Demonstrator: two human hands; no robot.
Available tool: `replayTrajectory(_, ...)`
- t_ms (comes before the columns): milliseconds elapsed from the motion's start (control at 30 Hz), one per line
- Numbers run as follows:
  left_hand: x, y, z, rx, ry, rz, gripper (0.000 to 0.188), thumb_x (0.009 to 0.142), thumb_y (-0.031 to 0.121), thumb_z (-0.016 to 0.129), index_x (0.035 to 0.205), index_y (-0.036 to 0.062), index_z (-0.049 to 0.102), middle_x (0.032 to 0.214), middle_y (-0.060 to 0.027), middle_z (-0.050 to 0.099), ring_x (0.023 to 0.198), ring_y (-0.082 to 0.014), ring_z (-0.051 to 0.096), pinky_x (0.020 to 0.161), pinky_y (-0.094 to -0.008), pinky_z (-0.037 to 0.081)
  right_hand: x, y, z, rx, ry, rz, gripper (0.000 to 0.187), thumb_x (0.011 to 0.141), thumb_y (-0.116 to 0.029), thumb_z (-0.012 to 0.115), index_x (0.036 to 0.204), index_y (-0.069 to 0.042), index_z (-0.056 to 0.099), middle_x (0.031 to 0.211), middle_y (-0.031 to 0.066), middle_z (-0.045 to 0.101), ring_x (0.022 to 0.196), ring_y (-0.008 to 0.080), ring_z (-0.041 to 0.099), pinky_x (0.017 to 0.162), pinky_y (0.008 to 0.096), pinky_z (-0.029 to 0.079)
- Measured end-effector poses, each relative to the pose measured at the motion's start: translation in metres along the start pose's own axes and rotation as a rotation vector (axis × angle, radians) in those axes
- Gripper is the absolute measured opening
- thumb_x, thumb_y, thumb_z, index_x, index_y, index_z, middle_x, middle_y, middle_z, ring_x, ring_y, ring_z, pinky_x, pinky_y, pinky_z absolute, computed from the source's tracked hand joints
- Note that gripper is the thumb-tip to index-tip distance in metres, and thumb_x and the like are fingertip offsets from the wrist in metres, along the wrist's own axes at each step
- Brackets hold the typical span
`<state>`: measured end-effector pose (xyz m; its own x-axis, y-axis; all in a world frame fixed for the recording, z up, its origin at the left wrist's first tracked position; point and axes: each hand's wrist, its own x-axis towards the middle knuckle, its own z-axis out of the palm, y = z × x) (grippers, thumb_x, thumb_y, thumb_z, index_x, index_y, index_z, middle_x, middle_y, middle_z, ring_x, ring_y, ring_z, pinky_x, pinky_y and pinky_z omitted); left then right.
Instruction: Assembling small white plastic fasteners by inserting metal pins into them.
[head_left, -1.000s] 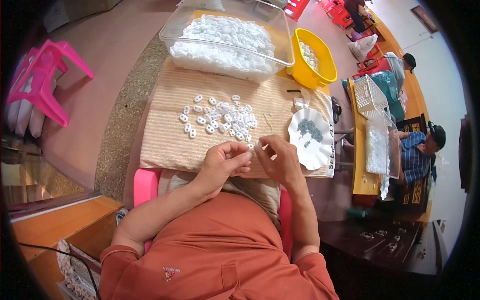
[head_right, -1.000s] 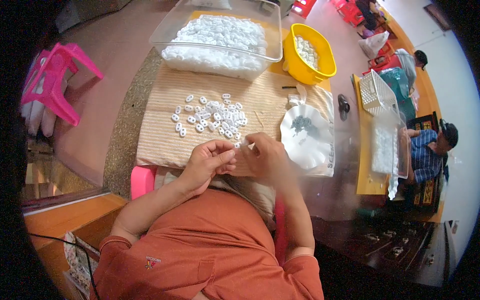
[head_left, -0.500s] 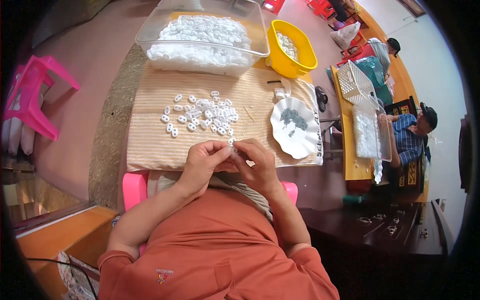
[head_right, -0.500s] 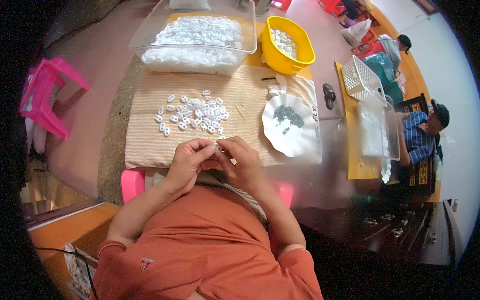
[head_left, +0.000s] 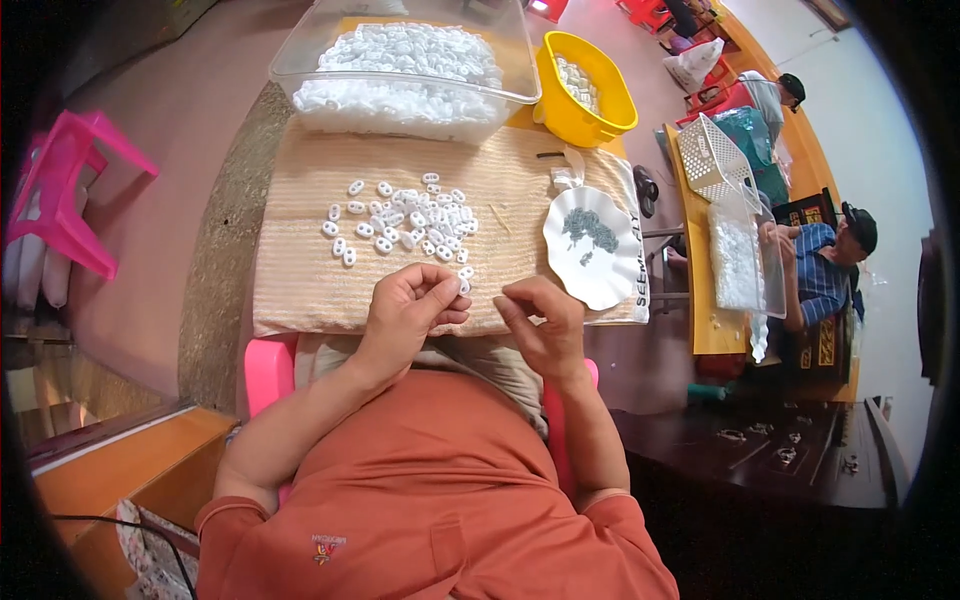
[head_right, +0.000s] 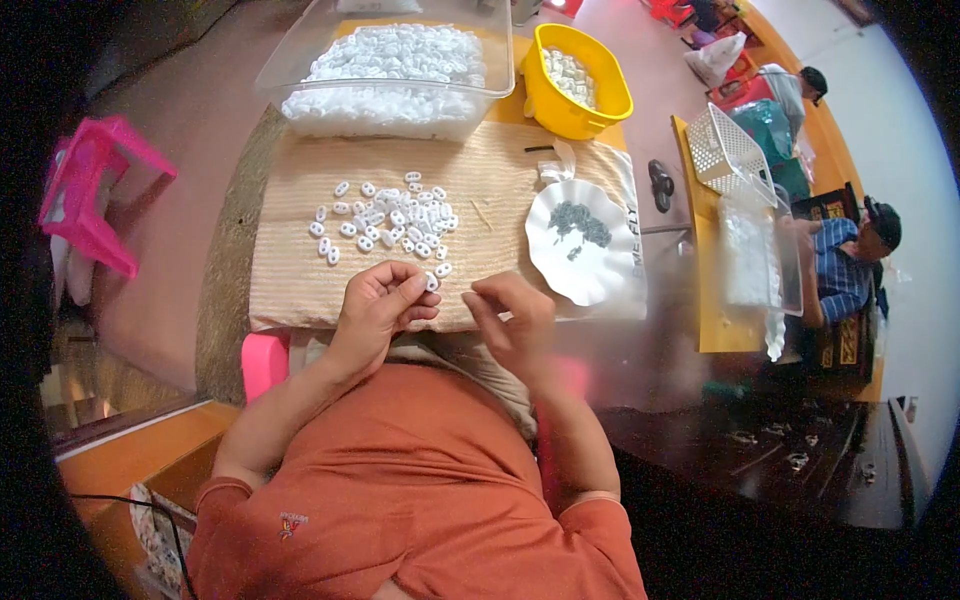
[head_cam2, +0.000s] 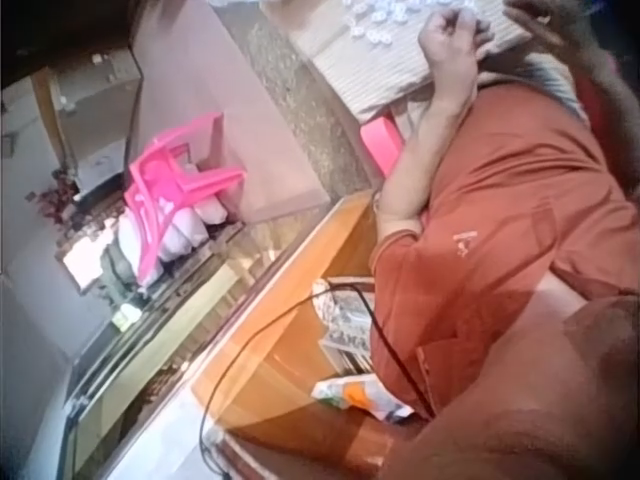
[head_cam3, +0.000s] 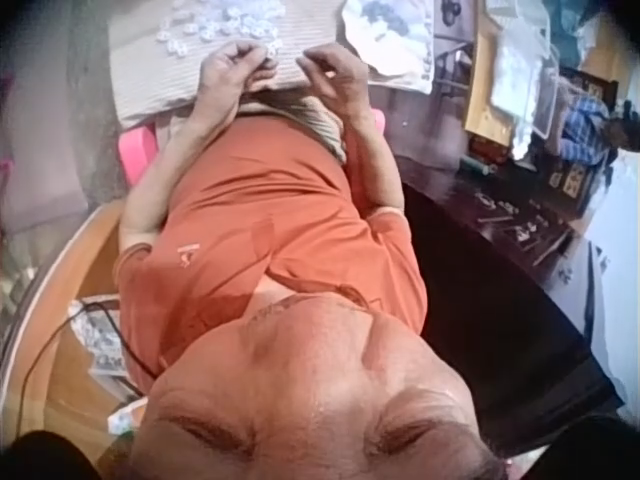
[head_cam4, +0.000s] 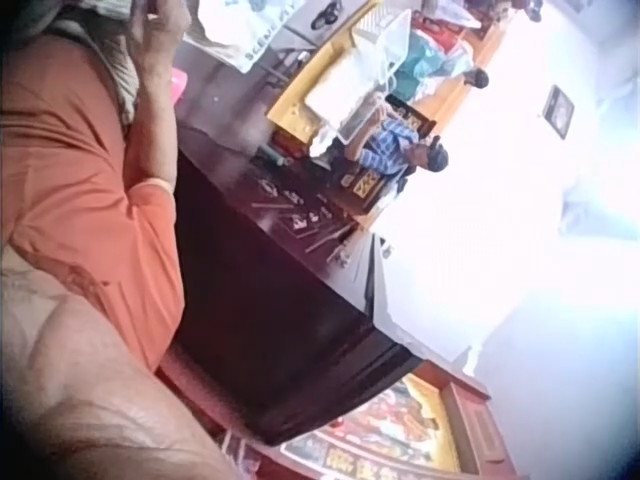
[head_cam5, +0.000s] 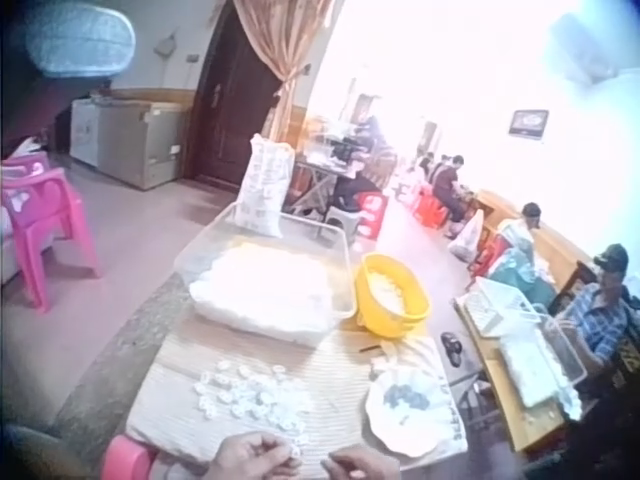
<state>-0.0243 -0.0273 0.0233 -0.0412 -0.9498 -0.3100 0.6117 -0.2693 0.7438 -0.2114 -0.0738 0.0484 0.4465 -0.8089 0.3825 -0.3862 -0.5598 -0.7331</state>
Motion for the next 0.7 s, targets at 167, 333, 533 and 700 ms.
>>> replayTrajectory(167,0.003,0.002,0.002,0.037,0.068,0.149,0.012,0.091,0.008,0.06,0.101,0.0012,0.058,0.085,-0.0058,0.064,0.075,-0.0109,0.064,0.068,-0.0224,0.054,0.002,0.009,0.001,0.003,-0.019,0.085,0.012,0.08,0.002,0.069,0.089,0.001,0.062,0.077,0.0067,0.06,0.066,0.0098,0.059,0.058,0.023,0.047)
replayTrajectory(333,0.008,0.003,-0.003,-0.023,0.106,0.201,0.013,0.09,0.005,0.059,0.103,0.0008,0.058,0.087,-0.0054,0.062,0.078,-0.0114,0.063,0.07,-0.0231,0.055,0.018,0.015,0.01,-0.089,-0.08,0.026,0.013,0.08,0.0,0.067,0.092,0.0,0.063,0.08,0.0101,0.062,0.067,0.0179,0.061,0.058,0.0272,0.048)
replayTrajectory(533,0.01,-0.002,-0.008,-0.022,0.115,0.207,0.014,0.09,0.006,0.059,0.103,-0.0005,0.059,0.088,-0.0063,0.062,0.078,-0.0115,0.062,0.071,-0.0247,0.055,0.04,0.013,0.024,-0.315,-0.16,0.064,0.017,0.083,-0.01,0.063,0.097,-0.001,0.065,0.086,0.0128,0.062,0.078,0.0308,0.063,0.069,0.0362,0.05)
replayTrajectory(700,0.012,-0.004,-0.01,-0.013,0.102,0.193,0.014,0.09,0.005,0.059,0.103,-0.0013,0.059,0.087,-0.0066,0.062,0.077,-0.0112,0.062,0.07,-0.0243,0.055,0.045,0.019,0.033,-0.465,-0.267,0.123,0.017,0.082,-0.019,0.063,0.092,-0.006,0.067,0.087,0.0114,0.062,0.079,0.032,0.062,0.07,0.0397,0.049)
